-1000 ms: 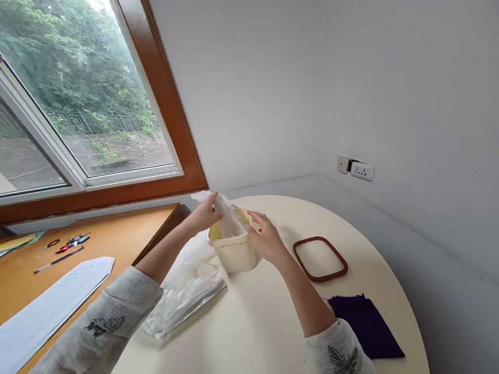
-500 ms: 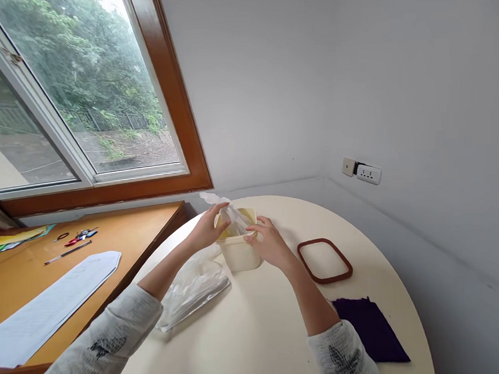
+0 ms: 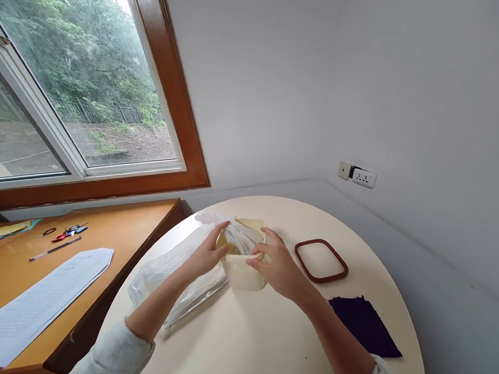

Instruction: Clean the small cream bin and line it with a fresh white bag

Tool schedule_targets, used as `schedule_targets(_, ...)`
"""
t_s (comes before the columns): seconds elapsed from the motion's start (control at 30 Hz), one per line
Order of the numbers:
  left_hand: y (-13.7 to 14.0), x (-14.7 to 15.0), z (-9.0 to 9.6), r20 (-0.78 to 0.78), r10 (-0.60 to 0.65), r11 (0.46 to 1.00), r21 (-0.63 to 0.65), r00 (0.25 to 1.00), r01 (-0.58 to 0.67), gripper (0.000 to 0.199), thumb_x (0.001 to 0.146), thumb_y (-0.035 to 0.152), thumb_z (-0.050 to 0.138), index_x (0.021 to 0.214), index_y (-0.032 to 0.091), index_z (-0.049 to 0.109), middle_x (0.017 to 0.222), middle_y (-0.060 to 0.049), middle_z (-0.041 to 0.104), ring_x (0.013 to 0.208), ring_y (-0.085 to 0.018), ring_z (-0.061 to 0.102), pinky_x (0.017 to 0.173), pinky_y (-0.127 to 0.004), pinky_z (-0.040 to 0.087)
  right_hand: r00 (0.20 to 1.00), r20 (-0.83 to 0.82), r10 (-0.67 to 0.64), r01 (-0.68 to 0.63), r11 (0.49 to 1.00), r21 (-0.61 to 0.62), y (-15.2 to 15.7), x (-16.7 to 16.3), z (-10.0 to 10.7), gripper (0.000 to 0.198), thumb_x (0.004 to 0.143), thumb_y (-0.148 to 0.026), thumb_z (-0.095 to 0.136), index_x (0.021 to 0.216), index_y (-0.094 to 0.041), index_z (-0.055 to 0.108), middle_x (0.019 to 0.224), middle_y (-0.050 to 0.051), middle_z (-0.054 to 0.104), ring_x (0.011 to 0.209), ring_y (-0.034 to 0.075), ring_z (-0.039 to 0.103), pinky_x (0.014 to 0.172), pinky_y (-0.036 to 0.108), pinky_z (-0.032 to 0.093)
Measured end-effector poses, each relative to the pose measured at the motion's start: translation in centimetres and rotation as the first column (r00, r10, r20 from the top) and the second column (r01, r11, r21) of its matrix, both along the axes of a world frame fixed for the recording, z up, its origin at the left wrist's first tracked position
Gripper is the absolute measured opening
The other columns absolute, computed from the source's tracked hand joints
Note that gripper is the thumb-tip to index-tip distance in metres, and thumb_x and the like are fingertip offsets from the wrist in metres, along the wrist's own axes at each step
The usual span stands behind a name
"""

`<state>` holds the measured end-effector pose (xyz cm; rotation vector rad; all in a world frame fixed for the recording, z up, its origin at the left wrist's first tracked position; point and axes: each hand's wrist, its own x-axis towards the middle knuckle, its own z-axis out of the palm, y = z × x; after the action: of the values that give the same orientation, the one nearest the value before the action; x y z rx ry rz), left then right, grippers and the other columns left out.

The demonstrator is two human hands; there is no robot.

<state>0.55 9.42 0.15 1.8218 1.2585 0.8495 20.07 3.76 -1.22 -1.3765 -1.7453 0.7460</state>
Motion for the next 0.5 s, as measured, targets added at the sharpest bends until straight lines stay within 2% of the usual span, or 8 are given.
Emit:
schedule_targets(0.13, -2.8, -0.8, 0.5, 0.056, -0.079, 0.991, -0.104, 0.995, 0.085, 0.059, 0.075, 0.033, 0.058, 0.132, 0.029, 0.040, 0.140, -0.005, 0.037, 0.129, -0.027, 0.031, 0.105, -0.038, 0.024, 0.999, 0.017, 0.036, -0.036, 0.999, 0.014, -2.9, 1.4, 0.5, 0.013, 0.075, -0.039, 0.060, 0.073, -0.028, 0.065, 0.137, 0.003, 0.038, 0.128, 0.030, 0.031, 0.102, 0.052, 0.023)
schedule_targets(0.27, -3.0, -2.1, 0.7, 0.298, -0.038, 0.954, -0.274, 0.954, 0.123, 0.052, 0.076, 0.045, 0.058, 0.126, 0.036, 0.045, 0.134, -0.004, 0.045, 0.125, -0.026, 0.038, 0.100, -0.038, 0.030, 0.998, 0.032, 0.055, -0.056, 0.998, 0.036, -3.4, 2.4, 1.5, 0.017, 0.079, -0.042, 0.055, 0.074, -0.031, 0.067, 0.133, 0.001, 0.044, 0.126, 0.030, 0.035, 0.100, 0.052, 0.026)
schedule_targets(0.4, -1.0, -2.5, 0.6, 0.614, 0.106, 0.882, -0.422, 0.782, 0.212, 0.055, 0.080, 0.053, 0.049, 0.131, 0.038, 0.035, 0.115, -0.007, 0.059, 0.110, -0.024, 0.052, 0.091, -0.042, 0.038, 1.000, -0.010, 0.009, -0.008, 0.992, 0.129, -0.4, 1.4, 2.4, 0.021, 0.081, -0.043, 0.051, 0.083, -0.029, 0.068, 0.126, 0.003, 0.050, 0.118, 0.025, 0.044, 0.100, 0.044, 0.031)
schedule_targets(0.5, -0.1, -2.0, 1.0, 0.751, 0.148, 0.893, -0.380, 0.643, 0.239, 0.048, 0.080, 0.048, 0.051, 0.125, 0.033, 0.044, 0.109, -0.007, 0.061, 0.108, -0.021, 0.053, 0.089, -0.037, 0.040, 0.999, -0.041, 0.015, -0.008, 0.987, 0.163, 2.8, -0.5, 2.7, 0.028, 0.078, -0.045, 0.056, 0.098, -0.029, 0.066, 0.122, 0.004, 0.053, 0.115, 0.024, 0.047, 0.100, 0.041, 0.031)
